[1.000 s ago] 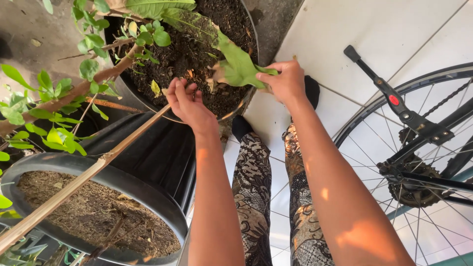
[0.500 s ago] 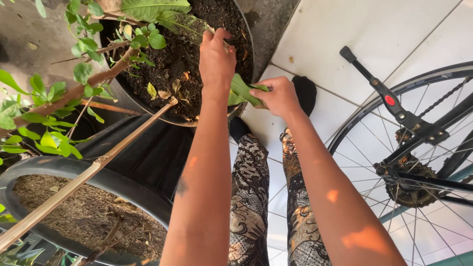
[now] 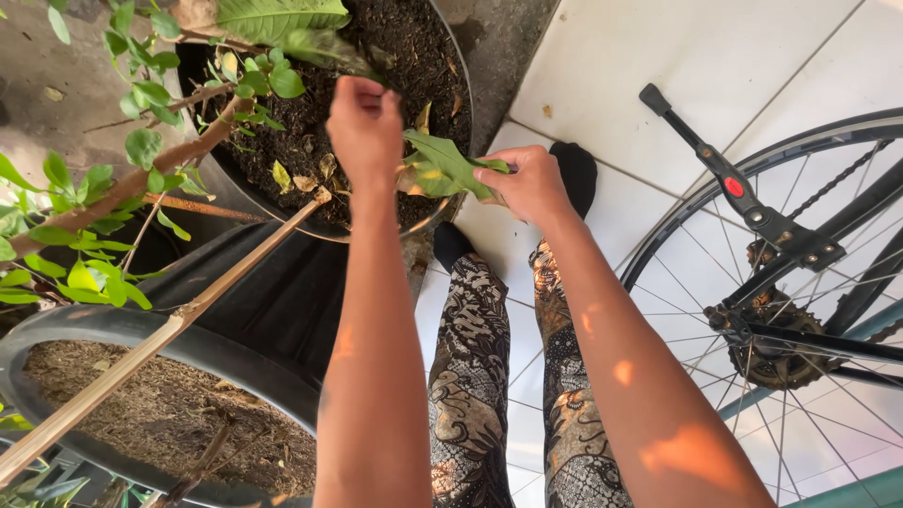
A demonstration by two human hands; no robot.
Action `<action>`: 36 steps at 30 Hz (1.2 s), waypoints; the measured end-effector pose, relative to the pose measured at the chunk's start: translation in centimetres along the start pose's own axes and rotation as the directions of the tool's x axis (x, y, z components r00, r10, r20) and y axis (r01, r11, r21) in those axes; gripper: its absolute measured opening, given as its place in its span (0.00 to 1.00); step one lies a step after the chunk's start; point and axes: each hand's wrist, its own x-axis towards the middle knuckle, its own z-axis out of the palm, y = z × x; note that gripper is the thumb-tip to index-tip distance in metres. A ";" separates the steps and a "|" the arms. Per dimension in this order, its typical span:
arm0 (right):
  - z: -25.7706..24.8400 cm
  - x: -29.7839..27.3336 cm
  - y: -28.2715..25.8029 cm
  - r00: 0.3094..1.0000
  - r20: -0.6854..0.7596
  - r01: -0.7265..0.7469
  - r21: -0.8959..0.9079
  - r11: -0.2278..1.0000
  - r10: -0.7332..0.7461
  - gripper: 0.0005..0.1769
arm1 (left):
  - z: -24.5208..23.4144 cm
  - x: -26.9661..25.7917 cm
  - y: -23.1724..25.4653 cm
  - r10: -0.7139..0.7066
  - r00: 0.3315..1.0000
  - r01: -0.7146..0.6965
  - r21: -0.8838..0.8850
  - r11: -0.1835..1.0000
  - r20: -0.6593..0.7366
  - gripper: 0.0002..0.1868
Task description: Picking up fallen leaves from the ground and putting them in a bucket.
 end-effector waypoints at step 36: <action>2.9 -0.2 -3.1 0.999 0.049 -0.025 0.424 0.905 0.005 0.16 | -4.4 -10.9 -6.3 -0.173 0.944 0.330 -0.835 0.440 0.281 0.08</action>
